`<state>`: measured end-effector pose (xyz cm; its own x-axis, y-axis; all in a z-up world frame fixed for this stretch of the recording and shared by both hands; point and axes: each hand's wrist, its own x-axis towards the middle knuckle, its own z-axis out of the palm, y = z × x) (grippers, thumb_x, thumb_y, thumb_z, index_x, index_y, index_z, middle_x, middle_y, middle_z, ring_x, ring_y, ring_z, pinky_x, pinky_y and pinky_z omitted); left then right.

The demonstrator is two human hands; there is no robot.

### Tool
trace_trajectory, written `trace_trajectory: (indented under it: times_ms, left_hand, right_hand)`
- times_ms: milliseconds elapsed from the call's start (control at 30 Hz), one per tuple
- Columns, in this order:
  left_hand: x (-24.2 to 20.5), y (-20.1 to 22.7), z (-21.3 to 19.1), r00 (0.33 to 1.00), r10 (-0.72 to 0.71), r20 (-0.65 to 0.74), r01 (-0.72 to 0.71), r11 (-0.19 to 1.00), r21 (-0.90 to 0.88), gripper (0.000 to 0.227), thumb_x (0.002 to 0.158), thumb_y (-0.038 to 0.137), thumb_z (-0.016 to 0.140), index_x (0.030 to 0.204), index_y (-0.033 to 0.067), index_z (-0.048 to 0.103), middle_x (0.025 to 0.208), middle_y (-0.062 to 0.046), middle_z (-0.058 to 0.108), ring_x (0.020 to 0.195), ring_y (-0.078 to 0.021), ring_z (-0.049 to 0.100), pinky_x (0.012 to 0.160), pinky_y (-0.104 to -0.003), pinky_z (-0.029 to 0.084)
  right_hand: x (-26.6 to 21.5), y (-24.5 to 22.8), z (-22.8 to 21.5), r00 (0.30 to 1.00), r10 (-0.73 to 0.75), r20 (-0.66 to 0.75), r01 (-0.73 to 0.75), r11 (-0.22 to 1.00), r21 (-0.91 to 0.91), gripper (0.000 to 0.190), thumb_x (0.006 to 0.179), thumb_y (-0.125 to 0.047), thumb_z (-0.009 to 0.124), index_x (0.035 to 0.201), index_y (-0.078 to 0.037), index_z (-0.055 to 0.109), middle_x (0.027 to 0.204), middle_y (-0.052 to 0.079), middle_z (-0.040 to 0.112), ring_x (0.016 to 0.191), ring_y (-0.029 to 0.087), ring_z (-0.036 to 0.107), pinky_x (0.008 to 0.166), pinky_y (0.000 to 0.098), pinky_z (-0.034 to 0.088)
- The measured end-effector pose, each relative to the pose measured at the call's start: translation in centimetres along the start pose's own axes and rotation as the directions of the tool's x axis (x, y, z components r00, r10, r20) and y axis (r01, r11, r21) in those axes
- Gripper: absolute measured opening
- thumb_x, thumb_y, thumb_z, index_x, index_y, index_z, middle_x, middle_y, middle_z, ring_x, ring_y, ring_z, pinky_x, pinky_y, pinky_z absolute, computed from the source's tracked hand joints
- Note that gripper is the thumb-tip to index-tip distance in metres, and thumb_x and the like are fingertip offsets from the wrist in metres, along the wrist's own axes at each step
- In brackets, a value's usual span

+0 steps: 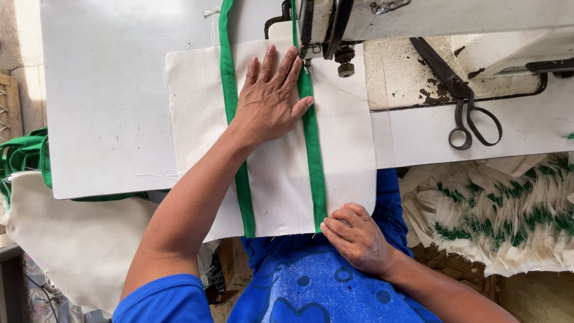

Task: Sewing green fabric straps onto white tote bags using an industrial sewing machine.

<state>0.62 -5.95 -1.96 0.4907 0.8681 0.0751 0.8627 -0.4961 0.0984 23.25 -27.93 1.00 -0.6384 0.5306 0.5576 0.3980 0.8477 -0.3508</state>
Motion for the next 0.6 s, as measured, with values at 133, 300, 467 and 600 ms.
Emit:
trace_trajectory:
  times_ms: [133,300,467,600]
  left_hand:
    - [0.2,-0.1,-0.8,0.999,-0.011,0.05,0.012,1.0,-0.026,0.084,0.105,0.067,0.025,0.165,0.0083,0.027,0.172,-0.004,0.016,0.157,-0.0344,0.001,0.125,-0.055,0.004]
    - [0.6,0.2,-1.6,0.987,-0.017,0.16,0.028,0.997,-0.066,0.084,0.104,0.066,0.024,0.166,0.0086,0.02,0.173,-0.004,0.01,0.157,-0.0337,-0.003,0.125,-0.056,0.0]
    - [0.3,-0.5,0.1,0.997,0.007,0.077,-0.004,1.0,-0.03,0.085,0.107,0.066,0.025,0.167,0.0061,0.022,0.173,-0.006,0.011,0.155,-0.0337,-0.004,0.124,-0.057,0.003]
    - [0.1,0.2,-1.9,0.987,-0.015,0.162,0.031,0.995,-0.094,0.084,0.107,0.064,0.024,0.167,0.006,0.018,0.173,-0.007,0.009,0.155,-0.0337,-0.006,0.125,-0.056,-0.004]
  right_hand:
    - [0.3,0.0,0.1,1.0,0.01,-0.003,-0.01,1.0,0.009,0.009,0.098,0.004,0.06,0.098,0.005,0.069,0.096,0.012,0.068,0.087,0.027,0.064,0.081,0.0424,0.05]
    - [0.2,0.0,-0.2,1.0,-0.001,0.017,0.001,1.0,-0.03,0.008,0.099,0.003,0.061,0.099,0.006,0.068,0.1,0.013,0.067,0.088,0.028,0.064,0.083,0.0428,0.051]
    - [0.0,0.0,0.0,1.0,-0.002,0.003,0.002,1.0,-0.011,0.012,0.101,0.003,0.057,0.101,0.008,0.068,0.103,0.016,0.066,0.09,0.029,0.064,0.085,0.0435,0.05]
    - [-0.4,-0.3,0.3,0.999,0.006,-0.039,-0.007,1.0,-0.015,0.009,0.099,0.007,0.06,0.106,0.006,0.066,0.101,0.016,0.067,0.088,0.028,0.066,0.083,0.0404,0.05]
